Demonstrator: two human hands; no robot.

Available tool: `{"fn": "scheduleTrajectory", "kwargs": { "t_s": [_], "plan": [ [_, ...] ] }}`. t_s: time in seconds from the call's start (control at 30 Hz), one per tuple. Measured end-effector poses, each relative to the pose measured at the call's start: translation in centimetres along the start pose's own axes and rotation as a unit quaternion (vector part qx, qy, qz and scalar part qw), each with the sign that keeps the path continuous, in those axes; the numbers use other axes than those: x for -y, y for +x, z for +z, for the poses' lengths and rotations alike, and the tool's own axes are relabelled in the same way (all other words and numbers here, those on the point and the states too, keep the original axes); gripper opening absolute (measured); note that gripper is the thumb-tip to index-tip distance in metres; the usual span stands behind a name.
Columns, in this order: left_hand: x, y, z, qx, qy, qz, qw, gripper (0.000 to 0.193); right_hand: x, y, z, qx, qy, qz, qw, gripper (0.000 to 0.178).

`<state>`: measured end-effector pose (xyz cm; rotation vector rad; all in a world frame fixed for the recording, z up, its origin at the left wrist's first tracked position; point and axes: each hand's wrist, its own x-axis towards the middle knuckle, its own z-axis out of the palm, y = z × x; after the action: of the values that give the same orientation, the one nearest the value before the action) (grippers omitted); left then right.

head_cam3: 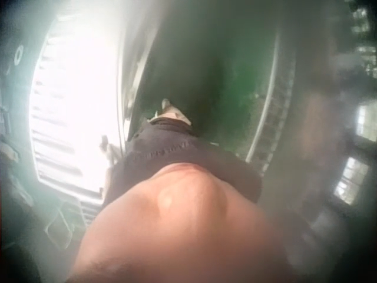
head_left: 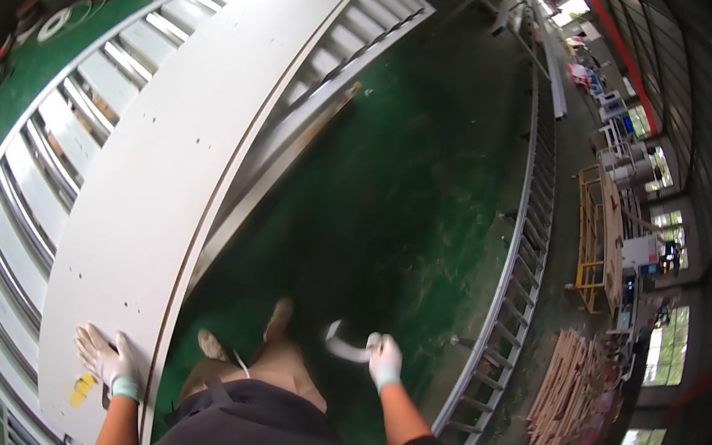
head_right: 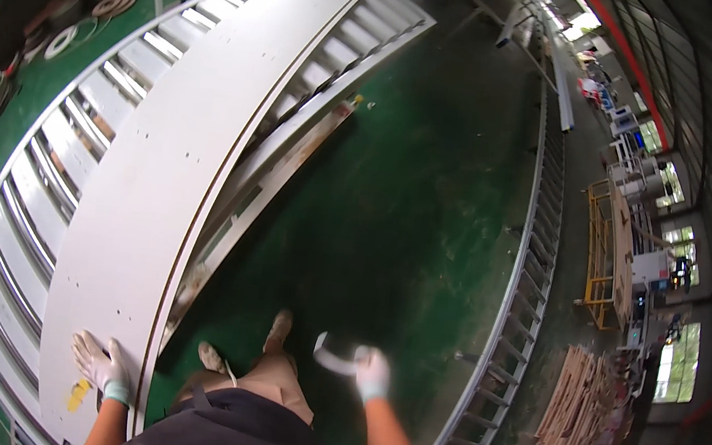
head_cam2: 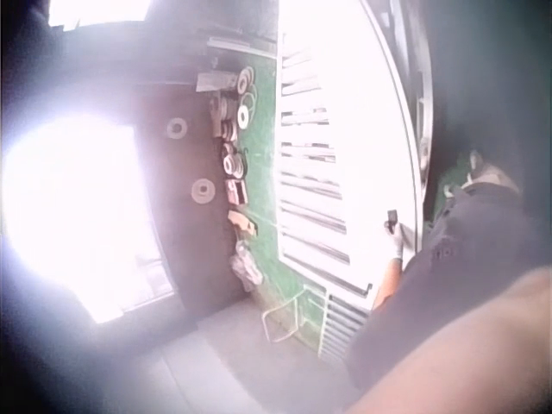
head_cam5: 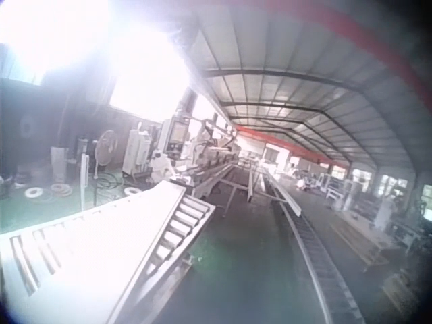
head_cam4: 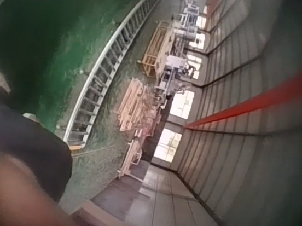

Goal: The person scrapes excess tape and adhesive from the edge of a white board and wipes the surface with a small block.

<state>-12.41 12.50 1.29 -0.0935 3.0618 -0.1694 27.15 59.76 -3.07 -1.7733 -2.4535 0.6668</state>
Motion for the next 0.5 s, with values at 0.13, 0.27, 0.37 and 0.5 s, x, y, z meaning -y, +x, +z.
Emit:
{"fn": "scheduleTrajectory", "kwargs": {
  "t_s": [0.13,0.27,0.37,0.5],
  "plan": [
    [1.7,-0.7,-1.3,0.086,-0.148,0.151,0.974,0.090,-12.6,-19.0,1.5,0.252,-0.183,0.124,0.942,0.034],
    [8.5,-1.0,-1.7,0.053,-0.160,0.211,0.963,0.084,-10.8,-26.7,2.7,0.552,-0.180,0.146,0.801,0.054],
    [7.4,-2.2,-3.4,0.077,-0.212,0.137,0.965,0.055,-10.4,-21.2,2.4,0.448,-0.126,0.169,0.869,0.050],
    [7.4,-0.1,-1.3,0.094,-0.211,0.066,0.971,0.038,-3.9,2.4,-5.9,0.070,0.016,0.102,0.992,0.046]
  ]
}}
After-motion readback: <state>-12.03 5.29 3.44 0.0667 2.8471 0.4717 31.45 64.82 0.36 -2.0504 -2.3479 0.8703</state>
